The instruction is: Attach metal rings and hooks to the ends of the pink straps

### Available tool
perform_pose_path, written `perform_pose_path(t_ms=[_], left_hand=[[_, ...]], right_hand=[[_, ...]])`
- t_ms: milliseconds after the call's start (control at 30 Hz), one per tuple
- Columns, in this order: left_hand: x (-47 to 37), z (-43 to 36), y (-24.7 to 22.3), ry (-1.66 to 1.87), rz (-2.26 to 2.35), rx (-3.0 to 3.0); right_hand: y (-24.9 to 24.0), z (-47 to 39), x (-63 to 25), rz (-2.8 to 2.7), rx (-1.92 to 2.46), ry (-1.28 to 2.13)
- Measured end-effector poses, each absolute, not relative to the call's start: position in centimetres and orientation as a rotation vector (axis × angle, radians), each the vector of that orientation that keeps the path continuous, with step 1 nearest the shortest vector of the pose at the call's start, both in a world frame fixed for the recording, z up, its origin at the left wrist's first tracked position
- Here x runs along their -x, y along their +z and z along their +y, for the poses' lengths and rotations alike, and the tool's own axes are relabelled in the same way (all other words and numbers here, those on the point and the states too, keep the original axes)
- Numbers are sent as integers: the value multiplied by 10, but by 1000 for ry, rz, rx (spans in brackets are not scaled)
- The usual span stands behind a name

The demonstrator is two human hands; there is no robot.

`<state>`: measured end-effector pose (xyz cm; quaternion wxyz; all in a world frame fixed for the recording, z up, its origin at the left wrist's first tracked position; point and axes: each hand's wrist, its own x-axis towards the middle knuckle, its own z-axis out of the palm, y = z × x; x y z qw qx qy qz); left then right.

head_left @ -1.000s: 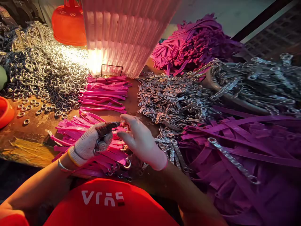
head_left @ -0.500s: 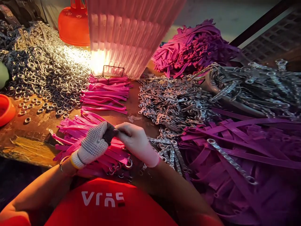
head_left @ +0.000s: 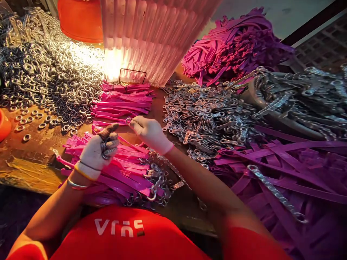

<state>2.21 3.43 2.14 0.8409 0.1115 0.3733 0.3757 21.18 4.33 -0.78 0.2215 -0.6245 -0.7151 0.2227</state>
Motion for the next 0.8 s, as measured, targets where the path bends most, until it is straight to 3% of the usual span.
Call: perform_pose_path(t_ms=[100,333,667,800], left_hand=[[-5,42,20,903,817,-166],[4,35,13,794,889,-304],[-11,46,3,775,783,-315],[-9,55,-1,836,707,-177]], right_hand=[[-28,75,-216,-2223,1958,407],[-51,93,-218,-2320,2029,459],[15,36,-206,-2336,1739,113],[41,-11,-206,-2378,1512,293]])
